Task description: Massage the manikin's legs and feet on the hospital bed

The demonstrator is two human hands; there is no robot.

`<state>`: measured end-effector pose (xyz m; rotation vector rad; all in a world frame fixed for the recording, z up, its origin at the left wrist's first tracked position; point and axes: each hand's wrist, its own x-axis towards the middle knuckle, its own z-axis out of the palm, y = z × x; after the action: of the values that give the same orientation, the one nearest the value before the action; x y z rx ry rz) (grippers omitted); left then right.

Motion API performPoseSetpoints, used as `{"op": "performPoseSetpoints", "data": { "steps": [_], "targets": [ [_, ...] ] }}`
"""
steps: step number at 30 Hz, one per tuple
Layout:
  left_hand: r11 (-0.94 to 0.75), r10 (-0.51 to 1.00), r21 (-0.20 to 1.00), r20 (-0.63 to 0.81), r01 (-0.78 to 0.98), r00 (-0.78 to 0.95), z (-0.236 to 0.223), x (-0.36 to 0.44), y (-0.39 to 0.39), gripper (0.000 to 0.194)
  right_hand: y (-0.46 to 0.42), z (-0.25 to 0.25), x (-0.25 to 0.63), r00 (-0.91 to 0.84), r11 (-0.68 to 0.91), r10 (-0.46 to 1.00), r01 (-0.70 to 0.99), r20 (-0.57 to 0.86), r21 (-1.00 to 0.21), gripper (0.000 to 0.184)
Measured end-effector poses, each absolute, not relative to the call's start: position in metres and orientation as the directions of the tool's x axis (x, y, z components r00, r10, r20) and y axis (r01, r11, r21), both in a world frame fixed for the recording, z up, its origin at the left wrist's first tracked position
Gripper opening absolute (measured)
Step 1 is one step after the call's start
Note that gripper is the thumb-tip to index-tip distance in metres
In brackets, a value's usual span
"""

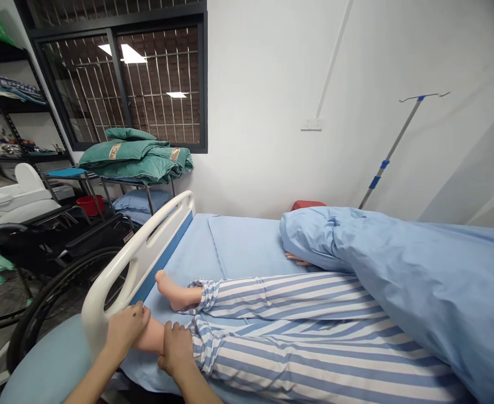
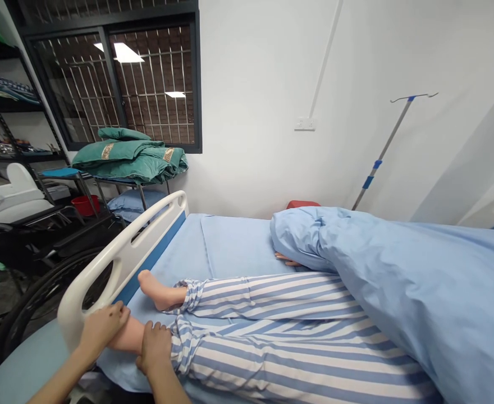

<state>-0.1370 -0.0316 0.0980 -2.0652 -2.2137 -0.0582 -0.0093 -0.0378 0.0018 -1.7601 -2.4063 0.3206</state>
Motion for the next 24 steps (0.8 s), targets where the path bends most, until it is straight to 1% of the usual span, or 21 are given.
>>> {"op": "performPoseSetpoints", "data": {
  "steps": [2,3,5,7,12,18,24],
  "targets": [
    [-0.016,0.997,-0.156,0.07,0.988,0.027,0.102,-0.139,-0.028,0.032,-0.038,0.001,-0.01,-0.301,0.289,0.954,0.924,-0.009,-0.249,0.063],
    [-0.051,0.997,-0.189,0.045,0.981,0.061,0.102,-0.139,-0.026,0.034,-0.038,0.001,-0.01,-0.3,0.29,0.954,0.925,-0.006,-0.248,0.062],
    [-0.086,0.996,-0.231,0.003,0.969,0.089,0.103,-0.137,-0.021,0.037,-0.038,0.0,-0.01,-0.307,0.297,0.952,0.923,-0.003,-0.245,0.063],
    [-0.086,0.996,-0.25,-0.03,0.964,0.081,0.105,-0.134,-0.014,0.039,-0.038,0.0,-0.01,-0.315,0.306,0.949,0.92,0.004,-0.243,0.064],
    [-0.136,0.988,-0.255,-0.101,0.957,0.114,0.109,-0.126,0.0,0.038,-0.039,0.003,-0.008,-0.327,0.32,0.945,0.915,0.01,-0.246,0.061],
    [-0.129,0.989,-0.254,-0.102,0.959,0.106,0.107,-0.125,0.005,0.039,-0.04,0.009,-0.006,-0.328,0.319,0.945,0.913,0.009,-0.253,0.059],
    [-0.099,0.991,-0.198,-0.11,0.975,0.078,0.101,-0.123,0.012,0.038,-0.039,0.007,-0.007,-0.332,0.318,0.943,0.915,-0.014,-0.247,0.059]
  ]
}}
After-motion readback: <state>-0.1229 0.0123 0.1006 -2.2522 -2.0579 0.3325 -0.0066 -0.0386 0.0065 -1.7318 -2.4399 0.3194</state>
